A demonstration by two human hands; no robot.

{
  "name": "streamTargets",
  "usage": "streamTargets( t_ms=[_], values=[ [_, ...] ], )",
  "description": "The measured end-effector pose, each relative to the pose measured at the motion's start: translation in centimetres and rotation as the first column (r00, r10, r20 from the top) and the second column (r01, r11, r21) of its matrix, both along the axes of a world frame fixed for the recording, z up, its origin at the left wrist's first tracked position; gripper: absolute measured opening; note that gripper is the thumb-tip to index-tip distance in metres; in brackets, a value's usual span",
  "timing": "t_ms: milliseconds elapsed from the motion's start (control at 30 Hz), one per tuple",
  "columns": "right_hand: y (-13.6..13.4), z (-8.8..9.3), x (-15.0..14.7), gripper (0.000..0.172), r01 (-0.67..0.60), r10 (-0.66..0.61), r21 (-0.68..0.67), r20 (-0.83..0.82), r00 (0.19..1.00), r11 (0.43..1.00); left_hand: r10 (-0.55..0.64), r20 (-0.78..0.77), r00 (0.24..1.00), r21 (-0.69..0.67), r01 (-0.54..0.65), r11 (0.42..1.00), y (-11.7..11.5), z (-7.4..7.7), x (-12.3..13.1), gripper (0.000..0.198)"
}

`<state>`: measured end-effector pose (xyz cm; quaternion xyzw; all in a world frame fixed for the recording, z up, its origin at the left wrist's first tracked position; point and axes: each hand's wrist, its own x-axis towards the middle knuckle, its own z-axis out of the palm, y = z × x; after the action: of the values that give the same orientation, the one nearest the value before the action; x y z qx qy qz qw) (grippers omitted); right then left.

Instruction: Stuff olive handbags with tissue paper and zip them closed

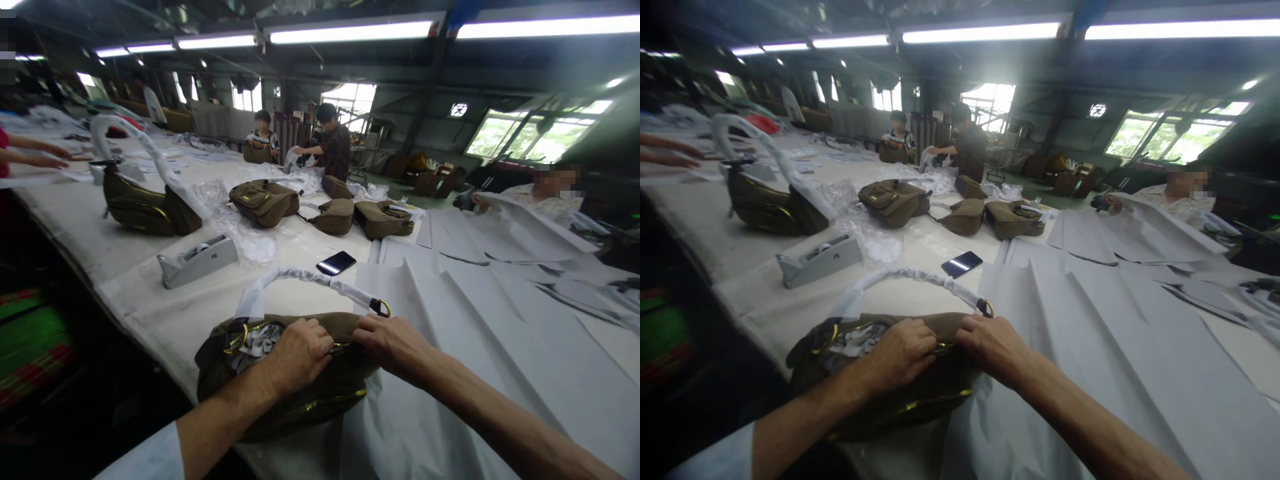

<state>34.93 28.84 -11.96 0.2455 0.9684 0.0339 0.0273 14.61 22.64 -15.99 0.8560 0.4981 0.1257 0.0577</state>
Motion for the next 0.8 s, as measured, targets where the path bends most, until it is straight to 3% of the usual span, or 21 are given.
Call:
streamTargets(
  t_ms=[100,233,333,533,633,800],
  values=[
    [0.2,-0.4,-0.1,0.006,-0.015,0.015,0.004,-0.019,1.000,1.000,0.056,0.115,0.992,-0.028,-0.053,0.998,-0.2,0.8,1.2,0.002],
    [0.2,-0.8,0.2,0.005,-0.016,0.015,-0.017,-0.047,0.999,1.000,0.167,0.204,0.965,-0.038,-0.162,0.986,-0.2,0.9,3.7,0.033],
    [0.0,-0.8,0.3,0.008,0.010,-0.011,-0.030,-0.047,0.999,0.999,0.228,0.177,0.957,-0.018,-0.229,0.973,0.1,0.2,4.7,0.021],
    [0.1,-0.1,0.3,0.015,0.039,-0.042,-0.107,-0.024,0.999,0.994,0.125,0.251,0.960,-0.051,-0.116,0.992,0.3,-0.2,3.9,0.021],
    [0.4,0.1,0.4,0.013,0.078,-0.080,-0.126,-0.015,0.997,0.989,0.136,0.209,0.969,-0.059,-0.126,0.990,-0.3,-0.3,3.1,0.020],
    [0.1,-0.3,0.0,0.011,0.120,-0.126,-0.124,-0.038,0.991,0.985,0.179,0.130,0.975,0.069,-0.189,0.980,-2.2,-0.7,1.5,0.017]
  ],
)
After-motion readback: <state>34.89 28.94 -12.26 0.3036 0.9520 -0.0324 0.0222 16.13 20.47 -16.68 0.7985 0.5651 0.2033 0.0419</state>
